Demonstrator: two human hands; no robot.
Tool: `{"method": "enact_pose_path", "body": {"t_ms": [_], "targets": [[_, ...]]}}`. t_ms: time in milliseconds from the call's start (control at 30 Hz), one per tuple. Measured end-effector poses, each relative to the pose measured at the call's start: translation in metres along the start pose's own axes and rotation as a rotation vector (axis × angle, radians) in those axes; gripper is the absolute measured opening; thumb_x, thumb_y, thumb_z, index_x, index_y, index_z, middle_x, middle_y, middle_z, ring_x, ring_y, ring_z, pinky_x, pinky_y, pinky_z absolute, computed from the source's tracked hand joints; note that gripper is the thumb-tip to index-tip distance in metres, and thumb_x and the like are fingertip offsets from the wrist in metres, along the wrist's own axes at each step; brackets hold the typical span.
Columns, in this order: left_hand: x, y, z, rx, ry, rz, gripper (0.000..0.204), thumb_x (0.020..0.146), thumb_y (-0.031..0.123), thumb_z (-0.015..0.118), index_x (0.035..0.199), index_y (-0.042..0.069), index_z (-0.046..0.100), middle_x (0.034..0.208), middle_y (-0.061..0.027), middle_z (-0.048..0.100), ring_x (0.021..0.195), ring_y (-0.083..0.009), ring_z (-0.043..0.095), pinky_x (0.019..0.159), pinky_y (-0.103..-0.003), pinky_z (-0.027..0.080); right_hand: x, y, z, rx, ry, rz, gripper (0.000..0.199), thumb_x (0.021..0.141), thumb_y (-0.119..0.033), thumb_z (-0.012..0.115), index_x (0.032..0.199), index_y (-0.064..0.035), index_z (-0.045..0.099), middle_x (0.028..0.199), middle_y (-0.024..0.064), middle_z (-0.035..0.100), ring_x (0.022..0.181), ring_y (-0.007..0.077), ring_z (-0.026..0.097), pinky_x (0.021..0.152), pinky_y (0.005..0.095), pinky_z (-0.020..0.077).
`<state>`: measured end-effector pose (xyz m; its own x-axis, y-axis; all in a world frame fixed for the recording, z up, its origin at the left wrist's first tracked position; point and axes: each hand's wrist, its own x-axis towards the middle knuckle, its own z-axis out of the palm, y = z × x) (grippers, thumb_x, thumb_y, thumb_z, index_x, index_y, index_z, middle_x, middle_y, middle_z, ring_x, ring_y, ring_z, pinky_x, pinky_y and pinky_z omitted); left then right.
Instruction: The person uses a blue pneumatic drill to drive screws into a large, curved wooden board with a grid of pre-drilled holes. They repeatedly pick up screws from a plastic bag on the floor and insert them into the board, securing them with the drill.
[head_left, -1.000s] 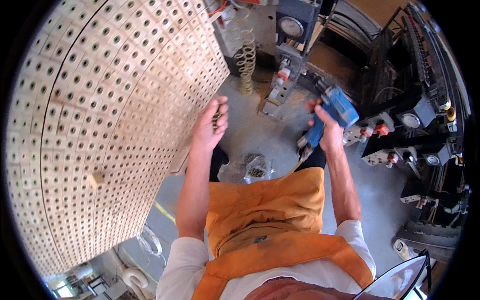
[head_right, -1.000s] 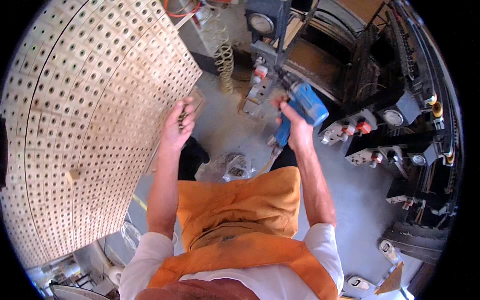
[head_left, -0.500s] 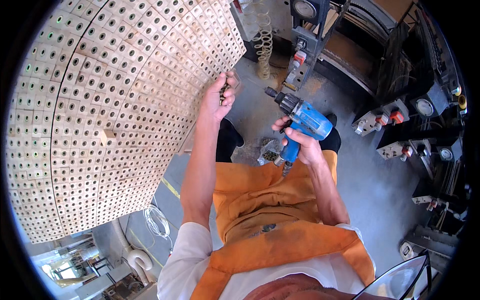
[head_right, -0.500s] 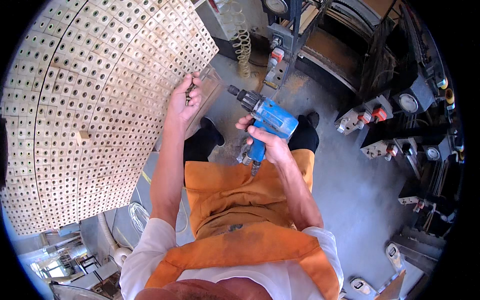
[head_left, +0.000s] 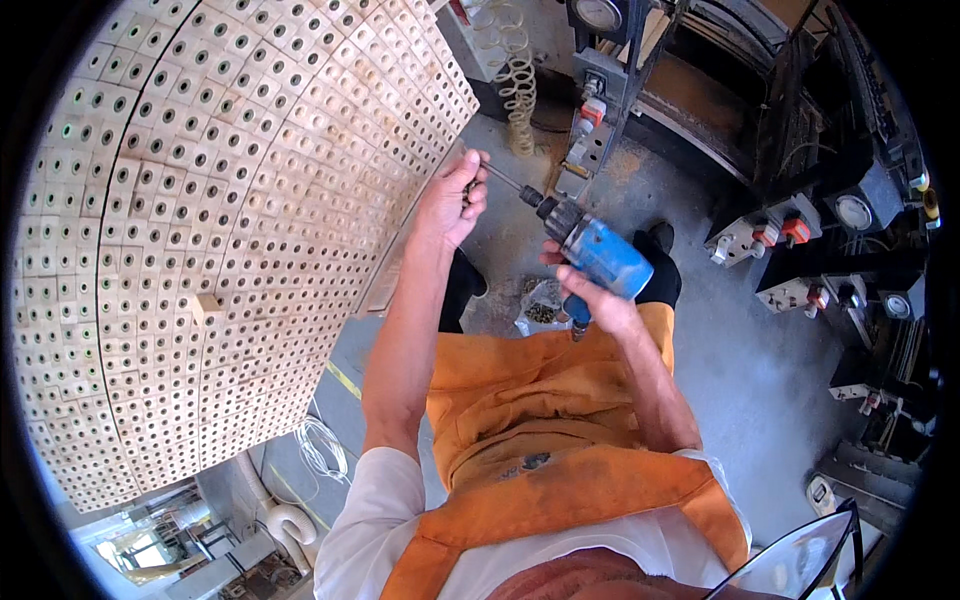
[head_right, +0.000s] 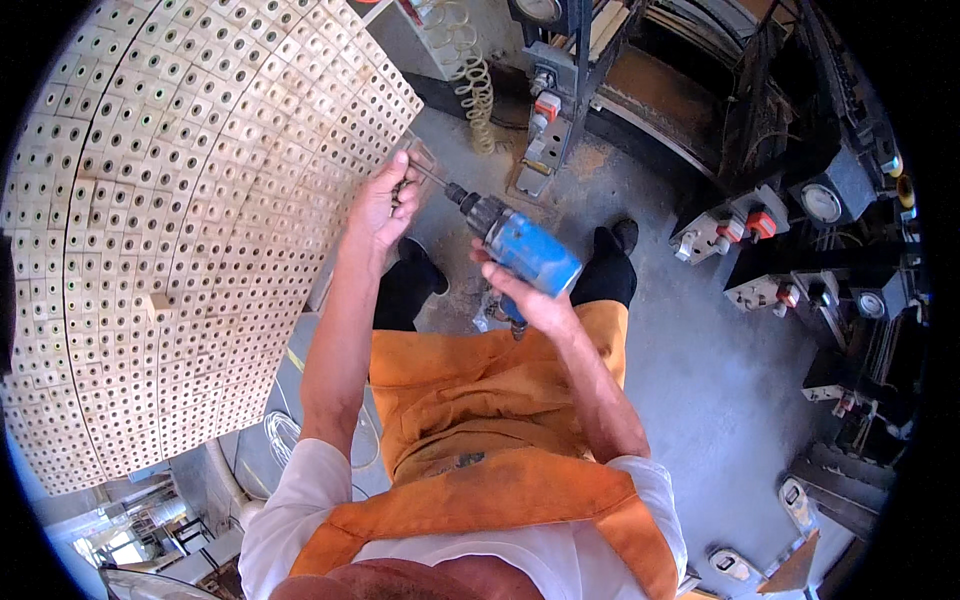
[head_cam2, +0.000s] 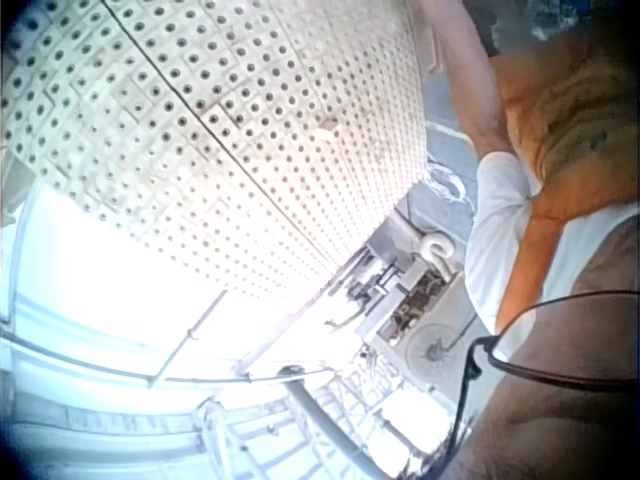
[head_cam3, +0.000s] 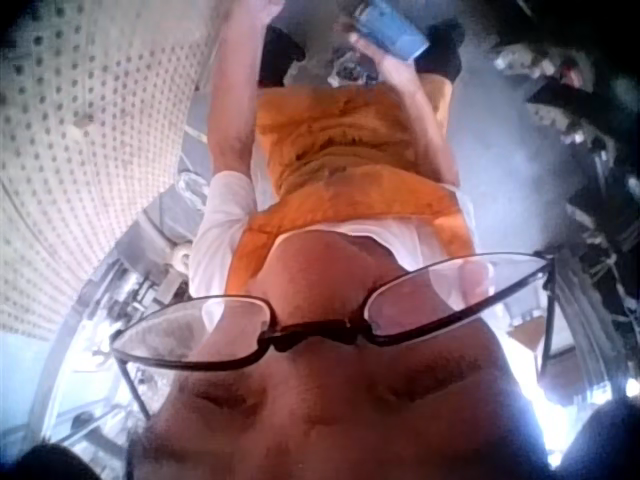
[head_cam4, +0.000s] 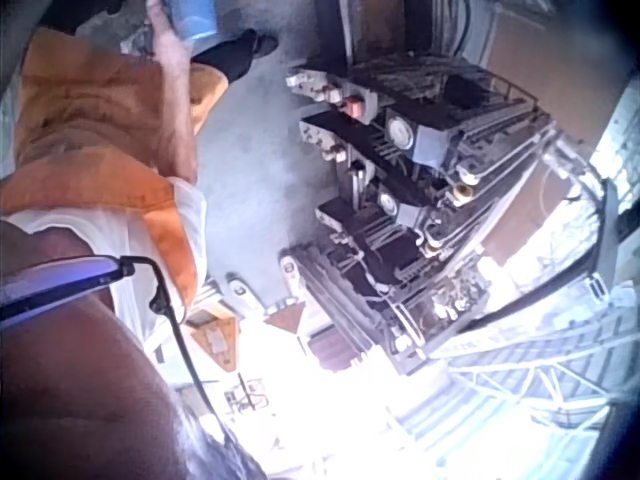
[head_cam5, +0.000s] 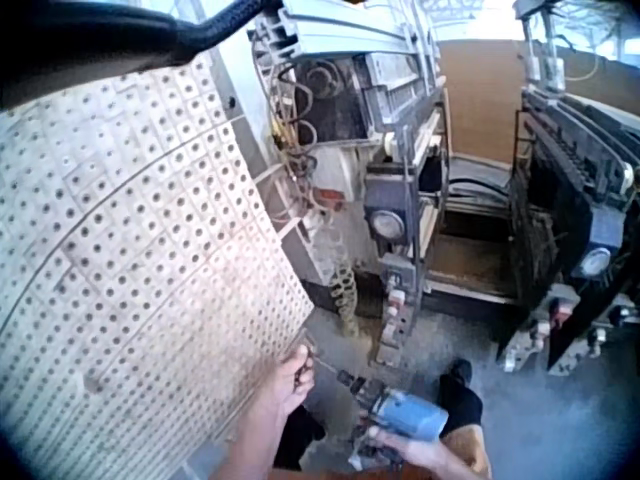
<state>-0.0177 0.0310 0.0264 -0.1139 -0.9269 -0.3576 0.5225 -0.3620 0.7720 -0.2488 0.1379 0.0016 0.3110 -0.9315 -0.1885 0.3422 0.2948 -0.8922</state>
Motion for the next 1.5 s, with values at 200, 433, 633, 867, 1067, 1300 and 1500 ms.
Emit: {"method": "enact_pose_path", "body": {"t_ms": [200,433,633,867,1067,1300,1500], "targets": [[0.026,0.024,0.012,-0.002,0.009,0.04,0.025,0.096,0.025,0.055,0.109,0.004,0.056,0.078,0.0015,0.05,0.055,-0.0055,0.044,0.04,-0.017,0.031,0.039,-0.009,0.012,0.355,0.056,0.039,0.026,0.087,-0.007,0.062,0.112,-0.0028,0.055,0.107,0.0116,0.065,0.104,0.0246,0.063,0.062,0.0277,0.0469],[0.068,0.045,0.002,-0.256,-0.058,0.163,0.021,0.096,0.023,0.052,0.111,0.009,0.056,0.08,0.002,0.051,0.059,-0.0073,0.044,0.043,-0.018,0.032,0.106,-0.017,0.037,0.373,0.03,-0.017,0.022,0.086,-0.008,0.063,0.106,-0.0023,0.055,0.1,0.0119,0.065,0.099,0.0237,0.064,0.058,0.0265,0.0476],[0.071,0.043,-0.001,-0.297,-0.057,0.184,0.021,0.097,0.024,0.051,0.112,0.01,0.055,0.08,0.0013,0.051,0.058,-0.0074,0.043,0.042,-0.019,0.032,0.121,-0.021,0.03,0.372,-0.011,0.001,0.023,0.084,-0.007,0.063,0.106,-0.0028,0.054,0.096,0.0108,0.065,0.096,0.0233,0.065,0.057,0.0253,0.0472],[0.043,0.017,-0.016,-0.178,0.026,0.001,0.028,0.098,0.024,0.048,0.117,0.004,0.051,0.082,-0.0006,0.053,0.059,-0.0074,0.045,0.042,-0.018,0.032,0.123,-0.03,0.032,0.243,-0.012,-0.027,0.023,0.083,-0.007,0.064,0.104,-0.0019,0.057,0.094,0.0103,0.065,0.092,0.021,0.066,0.058,0.0263,0.0463],[0.01,-0.017,-0.031,-0.131,0.044,-0.064,0.034,0.095,0.025,0.056,0.12,0.002,0.051,0.083,-0.0011,0.053,0.059,-0.0066,0.046,0.041,-0.017,0.033,0.121,-0.03,0.034,0.224,-0.011,-0.05,0.022,0.084,-0.006,0.063,0.105,-0.0019,0.057,0.096,0.01,0.066,0.093,0.0213,0.066,0.06,0.0276,0.047],[-0.018,-0.03,-0.046,-0.135,0.027,-0.104,0.033,0.095,0.017,0.052,0.123,0.0,0.049,0.089,-0.0036,0.056,0.062,-0.0072,0.049,0.041,-0.017,0.034,0.122,-0.03,0.033,0.224,-0.019,-0.051,0.023,0.084,-0.007,0.064,0.105,-0.002,0.057,0.097,0.0102,0.066,0.094,0.0206,0.066,0.061,0.0272,0.0469],[-0.034,-0.033,-0.055,-0.103,0.035,-0.101,0.028,0.094,0.016,0.053,0.119,0.002,0.052,0.088,-0.0029,0.057,0.061,-0.0063,0.048,0.039,-0.016,0.033,0.123,-0.032,0.033,0.22,-0.016,-0.041,0.024,0.083,-0.008,0.064,0.105,-0.0026,0.058,0.096,0.0105,0.066,0.094,0.0208,0.066,0.061,0.0276,0.0471]]}}
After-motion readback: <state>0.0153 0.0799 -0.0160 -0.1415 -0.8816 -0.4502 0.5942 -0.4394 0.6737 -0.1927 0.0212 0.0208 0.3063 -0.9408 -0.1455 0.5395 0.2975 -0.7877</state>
